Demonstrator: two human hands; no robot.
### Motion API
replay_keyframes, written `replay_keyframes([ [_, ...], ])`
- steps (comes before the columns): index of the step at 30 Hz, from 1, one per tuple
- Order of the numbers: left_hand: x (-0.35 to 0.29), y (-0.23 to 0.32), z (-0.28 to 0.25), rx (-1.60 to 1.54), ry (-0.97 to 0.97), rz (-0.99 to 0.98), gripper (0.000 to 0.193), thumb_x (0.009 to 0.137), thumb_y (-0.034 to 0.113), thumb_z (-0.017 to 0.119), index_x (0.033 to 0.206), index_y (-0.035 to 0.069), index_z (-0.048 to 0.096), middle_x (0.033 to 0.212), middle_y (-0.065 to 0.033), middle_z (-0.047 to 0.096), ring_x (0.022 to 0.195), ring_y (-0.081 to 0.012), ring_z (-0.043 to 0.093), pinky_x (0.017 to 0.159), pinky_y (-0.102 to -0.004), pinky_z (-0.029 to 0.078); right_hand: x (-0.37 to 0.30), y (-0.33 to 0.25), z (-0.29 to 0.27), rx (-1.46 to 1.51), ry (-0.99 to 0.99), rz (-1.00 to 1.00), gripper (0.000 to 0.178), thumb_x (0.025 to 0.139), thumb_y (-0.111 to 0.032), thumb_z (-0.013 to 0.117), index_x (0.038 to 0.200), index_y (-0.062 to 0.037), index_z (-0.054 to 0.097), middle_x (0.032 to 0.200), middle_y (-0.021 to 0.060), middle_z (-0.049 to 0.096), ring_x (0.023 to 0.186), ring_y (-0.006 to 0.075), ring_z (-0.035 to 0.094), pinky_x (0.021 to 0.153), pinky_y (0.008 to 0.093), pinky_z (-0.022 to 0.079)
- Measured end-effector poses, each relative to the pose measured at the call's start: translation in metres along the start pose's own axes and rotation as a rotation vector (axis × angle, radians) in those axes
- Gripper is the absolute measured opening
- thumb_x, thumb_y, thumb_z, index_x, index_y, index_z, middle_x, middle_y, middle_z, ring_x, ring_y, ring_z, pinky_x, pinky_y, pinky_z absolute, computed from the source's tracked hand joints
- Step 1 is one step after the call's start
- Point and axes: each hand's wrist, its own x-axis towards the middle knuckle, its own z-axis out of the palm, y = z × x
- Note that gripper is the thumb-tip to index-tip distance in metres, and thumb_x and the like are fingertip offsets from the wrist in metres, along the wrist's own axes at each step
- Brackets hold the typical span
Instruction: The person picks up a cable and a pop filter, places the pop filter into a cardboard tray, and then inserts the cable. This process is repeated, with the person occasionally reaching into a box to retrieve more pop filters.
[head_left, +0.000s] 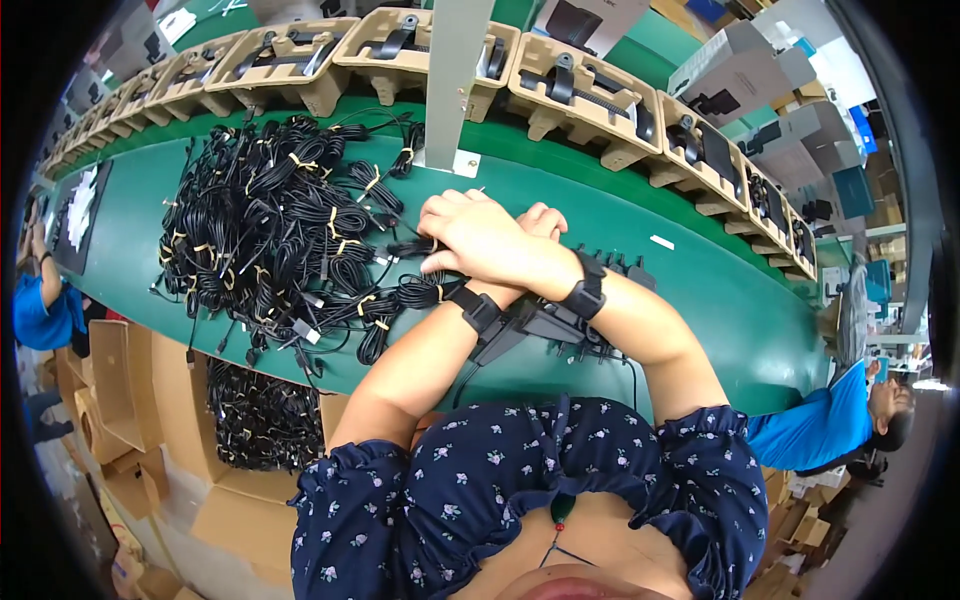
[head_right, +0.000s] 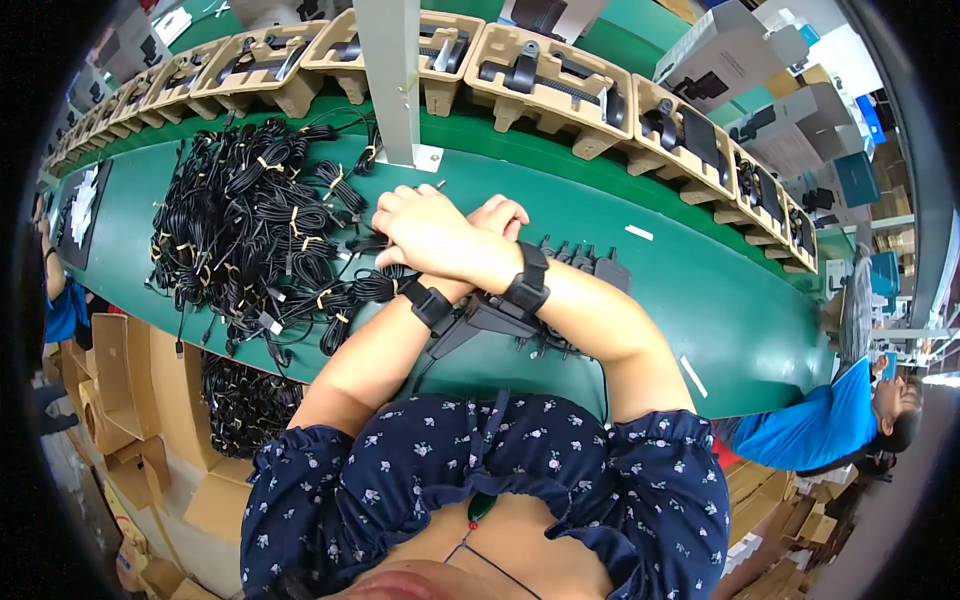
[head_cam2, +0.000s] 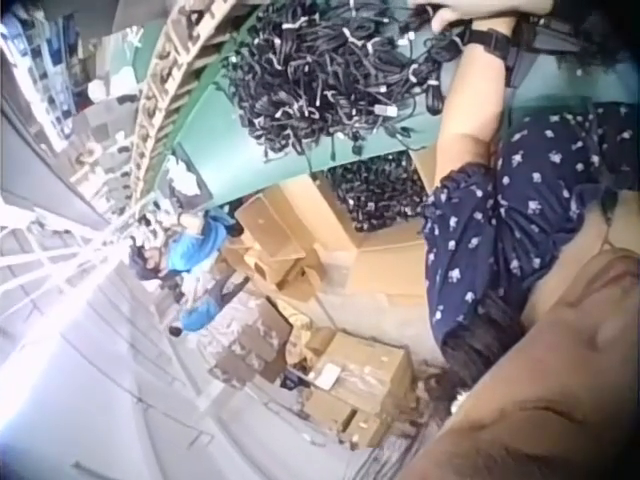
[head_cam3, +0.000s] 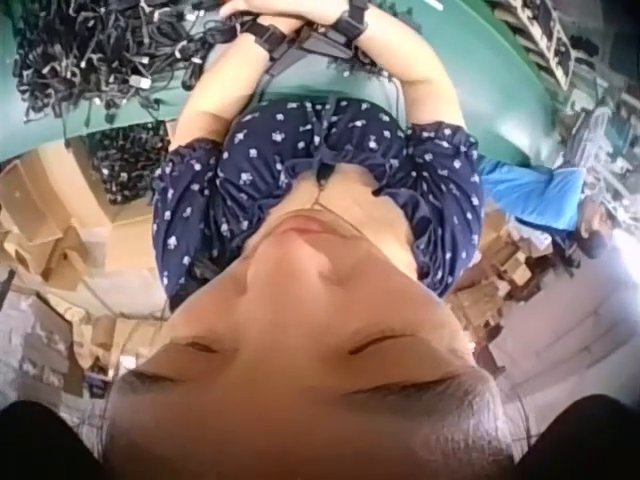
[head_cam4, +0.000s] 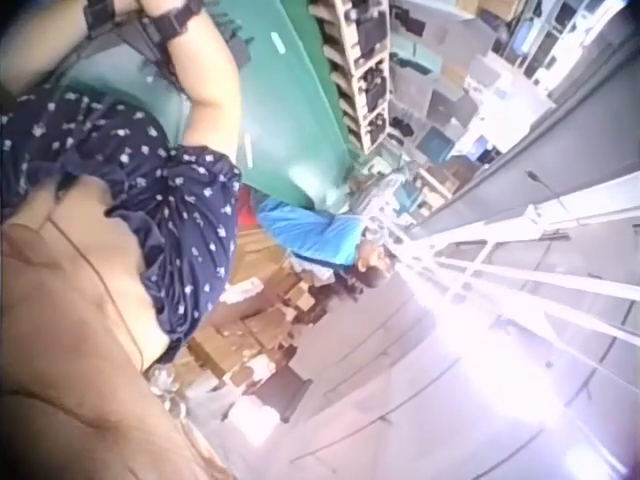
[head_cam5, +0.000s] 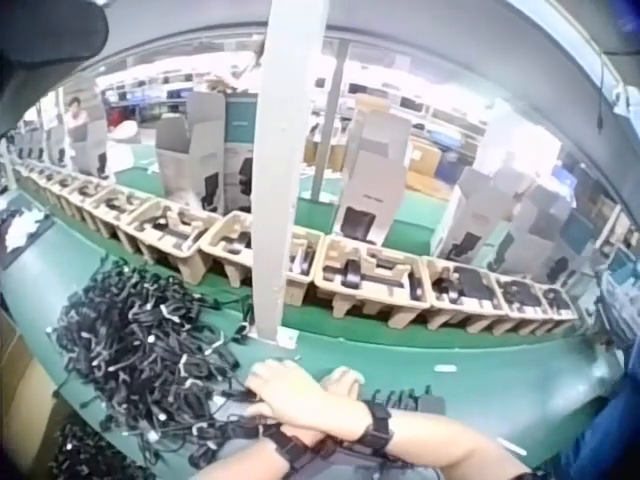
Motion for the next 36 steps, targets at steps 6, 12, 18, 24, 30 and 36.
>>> replay_keyframes([
  [6,0.0,-0.009,0.01,0.207,0.176,0.03,0.016,0.082,0.009,0.049,0.097,0.005,0.05,0.095,-0.0133,0.051,0.085,-0.0307,0.053,0.072,-0.0381,0.044,-0.012,0.03,0.001,0.232,0.309,-0.044,0.022,0.075,-0.03,0.065,0.086,-0.0106,0.06,0.085,0.0052,0.059,0.082,0.0263,0.055,0.069,0.0406,0.046],
  [12,0.003,0.021,-0.007,0.087,-0.012,-0.117,0.013,0.082,0.003,0.049,0.092,0.004,0.056,0.089,-0.0137,0.057,0.084,-0.0322,0.057,0.072,-0.0388,0.047,-0.063,0.076,-0.076,0.005,0.498,0.101,0.02,0.074,-0.016,0.067,0.088,-0.0053,0.058,0.088,0.0083,0.059,0.083,0.0271,0.056,0.071,0.0342,0.046],
  [18,0.016,0.043,-0.021,-0.094,0.314,-0.112,0.043,0.075,-0.002,0.058,0.115,0.002,0.044,0.116,-0.0157,0.047,0.099,-0.0285,0.053,0.081,-0.0374,0.046,-0.116,0.104,-0.1,-0.281,0.491,0.295,0.016,0.071,-0.013,0.066,0.085,-0.0076,0.06,0.086,0.0043,0.056,0.081,0.0247,0.054,0.072,0.0344,0.045],
  [24,0.025,0.038,-0.037,0.102,0.189,0.072,0.055,0.075,0.005,0.063,0.126,0.005,0.042,0.126,-0.0156,0.045,0.125,-0.0307,0.035,0.104,-0.0402,0.028,-0.125,0.084,-0.073,0.143,0.442,0.168,0.016,0.072,-0.009,0.066,0.087,-0.0067,0.061,0.086,0.0068,0.054,0.082,0.0243,0.054,0.072,0.0341,0.045],
  [30,0.02,0.069,-0.026,-0.997,-0.158,-0.562,0.04,0.098,0.038,0.032,0.103,0.003,0.053,0.083,-0.0056,0.058,0.074,-0.0121,0.057,0.067,-0.0231,0.048,-0.116,0.078,-0.051,1.357,0.338,0.589,0.019,0.084,-0.007,0.06,0.101,0.0006,0.054,0.096,0.0058,0.055,0.068,0.0082,0.057,0.055,0.0223,0.049],
  [36,0.024,0.05,-0.039,-1.203,-0.408,-0.685,0.044,0.097,0.041,0.031,0.092,0.002,0.052,0.066,-0.0022,0.049,0.052,-0.0102,0.043,0.051,-0.0226,0.038,-0.113,0.077,-0.055,0.096,0.724,0.323,0.044,0.078,-0.019,0.066,0.117,-0.0054,0.05,0.111,0.0125,0.053,0.099,0.0257,0.055,0.086,0.0382,0.043],
])
